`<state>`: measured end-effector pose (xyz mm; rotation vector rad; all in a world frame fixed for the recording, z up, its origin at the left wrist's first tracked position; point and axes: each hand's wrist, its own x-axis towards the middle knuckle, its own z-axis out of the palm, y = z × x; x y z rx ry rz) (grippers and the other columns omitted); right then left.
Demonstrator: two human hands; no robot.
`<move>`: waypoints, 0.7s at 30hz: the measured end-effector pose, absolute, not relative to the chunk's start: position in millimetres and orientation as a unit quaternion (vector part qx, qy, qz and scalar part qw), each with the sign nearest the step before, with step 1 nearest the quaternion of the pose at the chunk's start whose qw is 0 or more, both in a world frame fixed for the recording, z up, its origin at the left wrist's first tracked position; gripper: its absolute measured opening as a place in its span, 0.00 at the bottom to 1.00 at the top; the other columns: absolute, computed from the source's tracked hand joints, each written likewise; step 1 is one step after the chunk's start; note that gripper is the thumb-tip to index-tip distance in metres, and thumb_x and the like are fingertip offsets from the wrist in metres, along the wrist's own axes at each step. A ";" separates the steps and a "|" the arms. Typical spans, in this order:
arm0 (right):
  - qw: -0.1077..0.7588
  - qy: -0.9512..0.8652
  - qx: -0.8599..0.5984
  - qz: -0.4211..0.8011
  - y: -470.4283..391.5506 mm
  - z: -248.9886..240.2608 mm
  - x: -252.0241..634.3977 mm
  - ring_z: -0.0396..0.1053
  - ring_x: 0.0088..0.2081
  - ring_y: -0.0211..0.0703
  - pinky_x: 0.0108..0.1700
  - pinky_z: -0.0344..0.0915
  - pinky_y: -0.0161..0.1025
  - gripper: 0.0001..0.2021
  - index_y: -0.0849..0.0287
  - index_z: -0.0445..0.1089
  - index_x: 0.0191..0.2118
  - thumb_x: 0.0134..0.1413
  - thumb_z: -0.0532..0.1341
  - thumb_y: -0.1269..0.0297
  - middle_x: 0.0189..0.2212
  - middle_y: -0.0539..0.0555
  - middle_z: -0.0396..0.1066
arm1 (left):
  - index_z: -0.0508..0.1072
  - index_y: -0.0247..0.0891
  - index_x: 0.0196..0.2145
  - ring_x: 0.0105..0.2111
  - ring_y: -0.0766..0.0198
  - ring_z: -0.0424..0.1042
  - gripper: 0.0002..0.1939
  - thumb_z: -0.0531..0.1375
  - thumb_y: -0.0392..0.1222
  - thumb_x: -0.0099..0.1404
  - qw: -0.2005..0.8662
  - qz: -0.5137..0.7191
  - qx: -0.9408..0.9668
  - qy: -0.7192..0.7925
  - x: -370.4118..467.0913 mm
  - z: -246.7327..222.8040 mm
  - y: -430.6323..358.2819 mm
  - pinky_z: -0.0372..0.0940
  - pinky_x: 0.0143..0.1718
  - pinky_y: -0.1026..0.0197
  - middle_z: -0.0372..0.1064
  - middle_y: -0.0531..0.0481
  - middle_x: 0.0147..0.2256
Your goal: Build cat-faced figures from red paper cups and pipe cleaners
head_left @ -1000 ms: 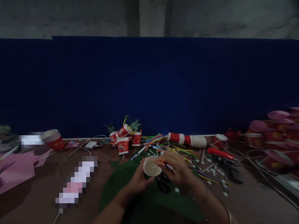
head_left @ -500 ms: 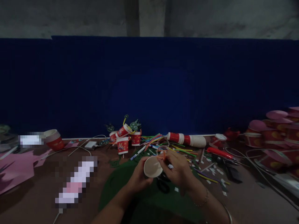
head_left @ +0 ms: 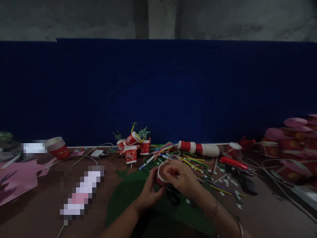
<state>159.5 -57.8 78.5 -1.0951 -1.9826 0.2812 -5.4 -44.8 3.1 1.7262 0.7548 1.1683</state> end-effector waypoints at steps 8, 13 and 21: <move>0.497 -0.737 -0.410 0.203 -57.3 87.5 163.0 0.67 0.36 0.42 0.40 0.62 0.39 0.04 0.56 0.72 0.28 0.50 0.60 0.66 0.30 0.52 0.72 | 0.55 0.40 0.56 0.55 0.52 0.58 0.29 0.59 0.46 0.59 0.532 0.472 0.658 0.247 1.2 10.8 -51.6 0.55 0.55 0.53 0.57 0.42 0.55; 0.516 -0.671 -0.461 0.268 -58.8 91.0 161.8 0.68 0.30 0.42 0.32 0.63 0.36 0.06 0.59 0.73 0.27 0.47 0.61 0.63 0.26 0.52 0.72 | 0.57 0.40 0.53 0.53 0.52 0.60 0.27 0.59 0.48 0.58 0.541 0.471 0.653 0.244 2.2 16.0 -54.4 0.57 0.52 0.54 0.60 0.42 0.53; 0.562 -0.606 -0.439 0.353 -58.0 90.7 162.7 0.71 0.37 0.45 0.39 0.66 0.40 0.13 0.58 0.73 0.41 0.51 0.60 0.59 0.36 0.55 0.75 | 0.58 0.39 0.53 0.49 0.53 0.64 0.27 0.58 0.48 0.59 0.508 0.468 0.673 0.267 -1.2 6.8 -49.8 0.60 0.49 0.56 0.62 0.43 0.51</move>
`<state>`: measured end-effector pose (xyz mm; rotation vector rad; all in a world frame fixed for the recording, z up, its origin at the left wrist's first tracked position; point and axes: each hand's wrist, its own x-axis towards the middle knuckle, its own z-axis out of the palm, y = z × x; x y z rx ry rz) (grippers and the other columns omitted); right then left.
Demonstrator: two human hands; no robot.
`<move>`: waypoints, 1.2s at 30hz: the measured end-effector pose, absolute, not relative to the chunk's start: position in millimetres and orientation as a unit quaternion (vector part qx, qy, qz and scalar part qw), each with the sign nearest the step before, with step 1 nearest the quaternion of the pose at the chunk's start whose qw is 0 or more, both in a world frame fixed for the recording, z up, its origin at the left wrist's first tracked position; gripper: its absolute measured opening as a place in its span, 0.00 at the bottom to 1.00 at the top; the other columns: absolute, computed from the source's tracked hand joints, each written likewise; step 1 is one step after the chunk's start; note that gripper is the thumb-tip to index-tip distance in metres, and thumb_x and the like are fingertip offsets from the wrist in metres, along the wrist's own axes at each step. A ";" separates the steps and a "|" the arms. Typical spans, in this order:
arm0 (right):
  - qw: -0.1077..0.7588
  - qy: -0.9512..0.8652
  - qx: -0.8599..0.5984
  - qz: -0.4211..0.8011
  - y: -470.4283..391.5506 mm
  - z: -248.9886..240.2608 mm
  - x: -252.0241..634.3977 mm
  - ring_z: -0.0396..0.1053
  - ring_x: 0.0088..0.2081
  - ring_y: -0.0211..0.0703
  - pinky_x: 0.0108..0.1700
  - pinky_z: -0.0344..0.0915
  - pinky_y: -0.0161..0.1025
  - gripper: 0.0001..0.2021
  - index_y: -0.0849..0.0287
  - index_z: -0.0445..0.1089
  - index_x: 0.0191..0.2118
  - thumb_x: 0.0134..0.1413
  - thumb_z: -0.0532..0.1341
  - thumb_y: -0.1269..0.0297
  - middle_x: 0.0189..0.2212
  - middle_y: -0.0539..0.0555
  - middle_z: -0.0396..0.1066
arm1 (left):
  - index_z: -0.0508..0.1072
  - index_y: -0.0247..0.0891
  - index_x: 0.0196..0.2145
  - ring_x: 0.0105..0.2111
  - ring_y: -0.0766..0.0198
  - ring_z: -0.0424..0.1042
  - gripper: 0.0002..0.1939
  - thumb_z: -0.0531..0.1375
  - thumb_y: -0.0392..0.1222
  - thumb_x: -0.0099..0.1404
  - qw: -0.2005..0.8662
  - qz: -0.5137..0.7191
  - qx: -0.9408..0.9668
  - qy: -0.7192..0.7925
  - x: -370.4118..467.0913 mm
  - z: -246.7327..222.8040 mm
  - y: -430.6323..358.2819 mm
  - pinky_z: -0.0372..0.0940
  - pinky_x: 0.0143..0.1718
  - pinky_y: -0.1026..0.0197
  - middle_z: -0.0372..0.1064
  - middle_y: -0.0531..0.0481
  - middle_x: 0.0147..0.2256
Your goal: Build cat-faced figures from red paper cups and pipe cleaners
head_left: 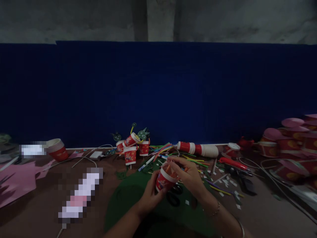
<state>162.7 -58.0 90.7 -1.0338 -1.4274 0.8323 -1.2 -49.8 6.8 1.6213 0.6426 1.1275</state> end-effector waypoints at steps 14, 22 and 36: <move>0.598 -0.513 -0.423 0.447 -57.4 88.5 165.9 0.62 0.16 0.33 0.17 0.59 0.29 0.11 0.61 0.70 0.28 0.47 0.63 0.57 0.14 0.47 0.66 | 0.59 0.37 0.53 0.47 0.54 0.65 0.29 0.59 0.51 0.57 0.478 0.453 0.688 0.305 -3.1 6.0 -48.9 0.61 0.46 0.58 0.64 0.42 0.49; 0.584 -0.484 -0.441 0.480 -53.4 93.2 169.9 0.61 0.13 0.34 0.15 0.57 0.30 0.14 0.61 0.69 0.27 0.45 0.63 0.53 0.12 0.47 0.66 | 0.59 0.38 0.52 0.43 0.56 0.66 0.26 0.57 0.50 0.58 0.463 0.443 0.711 0.290 -2.8 9.9 -50.1 0.62 0.44 0.58 0.65 0.44 0.46; 0.571 -0.402 -0.417 0.581 -53.7 95.5 169.7 0.65 0.14 0.36 0.15 0.59 0.30 0.15 0.59 0.64 0.27 0.42 0.64 0.52 0.15 0.47 0.68 | 0.61 0.38 0.50 0.39 0.57 0.68 0.23 0.58 0.48 0.58 0.424 0.437 0.733 0.303 -3.7 9.2 -47.6 0.63 0.40 0.59 0.68 0.44 0.42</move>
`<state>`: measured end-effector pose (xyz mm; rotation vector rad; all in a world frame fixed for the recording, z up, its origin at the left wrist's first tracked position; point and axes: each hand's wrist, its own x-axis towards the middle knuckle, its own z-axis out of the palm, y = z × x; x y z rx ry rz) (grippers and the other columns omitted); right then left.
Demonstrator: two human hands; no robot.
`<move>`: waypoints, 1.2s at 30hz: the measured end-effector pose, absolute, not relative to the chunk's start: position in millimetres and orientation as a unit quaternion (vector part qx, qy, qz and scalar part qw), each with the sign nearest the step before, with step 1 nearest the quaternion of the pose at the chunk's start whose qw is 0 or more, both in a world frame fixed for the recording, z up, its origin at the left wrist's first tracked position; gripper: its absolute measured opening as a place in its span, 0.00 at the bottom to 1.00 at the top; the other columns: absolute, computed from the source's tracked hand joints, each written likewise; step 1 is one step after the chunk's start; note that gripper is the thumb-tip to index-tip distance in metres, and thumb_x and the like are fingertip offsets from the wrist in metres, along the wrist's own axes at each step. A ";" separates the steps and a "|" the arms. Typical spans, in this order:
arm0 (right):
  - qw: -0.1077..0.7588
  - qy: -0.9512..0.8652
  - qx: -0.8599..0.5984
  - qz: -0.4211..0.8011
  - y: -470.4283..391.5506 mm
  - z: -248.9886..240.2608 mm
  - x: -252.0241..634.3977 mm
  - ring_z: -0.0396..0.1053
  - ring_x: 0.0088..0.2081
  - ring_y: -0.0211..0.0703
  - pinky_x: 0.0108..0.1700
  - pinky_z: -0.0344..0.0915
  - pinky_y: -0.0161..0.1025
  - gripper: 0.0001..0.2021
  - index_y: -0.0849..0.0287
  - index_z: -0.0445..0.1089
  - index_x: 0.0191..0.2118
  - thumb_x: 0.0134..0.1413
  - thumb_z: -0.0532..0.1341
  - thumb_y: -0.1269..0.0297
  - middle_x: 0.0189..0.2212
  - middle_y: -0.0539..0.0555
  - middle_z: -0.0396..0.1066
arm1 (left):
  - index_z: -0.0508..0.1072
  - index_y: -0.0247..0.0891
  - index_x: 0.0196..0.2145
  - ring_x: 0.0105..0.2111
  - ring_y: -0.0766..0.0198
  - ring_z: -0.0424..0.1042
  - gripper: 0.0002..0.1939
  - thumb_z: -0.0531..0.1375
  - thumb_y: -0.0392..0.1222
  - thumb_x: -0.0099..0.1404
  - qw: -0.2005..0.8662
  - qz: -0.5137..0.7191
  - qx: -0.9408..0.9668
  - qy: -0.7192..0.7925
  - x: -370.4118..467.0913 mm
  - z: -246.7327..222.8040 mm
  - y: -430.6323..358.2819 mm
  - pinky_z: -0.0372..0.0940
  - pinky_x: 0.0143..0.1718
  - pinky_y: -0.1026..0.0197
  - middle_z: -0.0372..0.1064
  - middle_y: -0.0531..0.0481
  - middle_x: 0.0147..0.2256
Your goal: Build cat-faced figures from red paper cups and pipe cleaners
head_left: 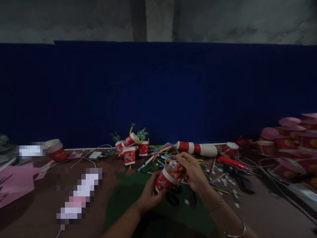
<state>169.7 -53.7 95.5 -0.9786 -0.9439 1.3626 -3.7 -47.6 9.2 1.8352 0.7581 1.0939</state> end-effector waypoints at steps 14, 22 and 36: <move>0.620 -0.480 -0.478 0.397 -30.5 79.6 195.1 0.72 0.29 0.44 0.32 0.67 0.38 0.13 0.61 0.74 0.27 0.40 0.66 0.55 0.24 0.54 0.75 | 0.59 0.36 0.50 0.40 0.55 0.67 0.26 0.58 0.49 0.57 0.461 0.463 0.693 0.304 -3.9 -3.7 -41.9 0.63 0.42 0.58 0.67 0.44 0.42; 0.610 -0.497 -0.508 0.349 -27.0 74.0 197.3 0.68 0.24 0.41 0.27 0.63 0.35 0.15 0.61 0.70 0.22 0.42 0.64 0.52 0.20 0.52 0.72 | 0.60 0.37 0.50 0.41 0.55 0.67 0.24 0.58 0.46 0.57 0.441 0.469 0.697 0.315 -4.9 -3.3 -41.7 0.63 0.42 0.57 0.67 0.45 0.42; 0.519 -0.607 -0.508 0.323 -17.7 67.5 205.4 0.70 0.38 0.47 0.42 0.64 0.43 0.11 0.60 0.74 0.24 0.44 0.62 0.57 0.34 0.56 0.74 | 0.60 0.37 0.52 0.42 0.54 0.67 0.29 0.60 0.50 0.55 0.475 0.464 0.680 0.310 -5.8 -11.8 -41.6 0.63 0.43 0.56 0.68 0.44 0.44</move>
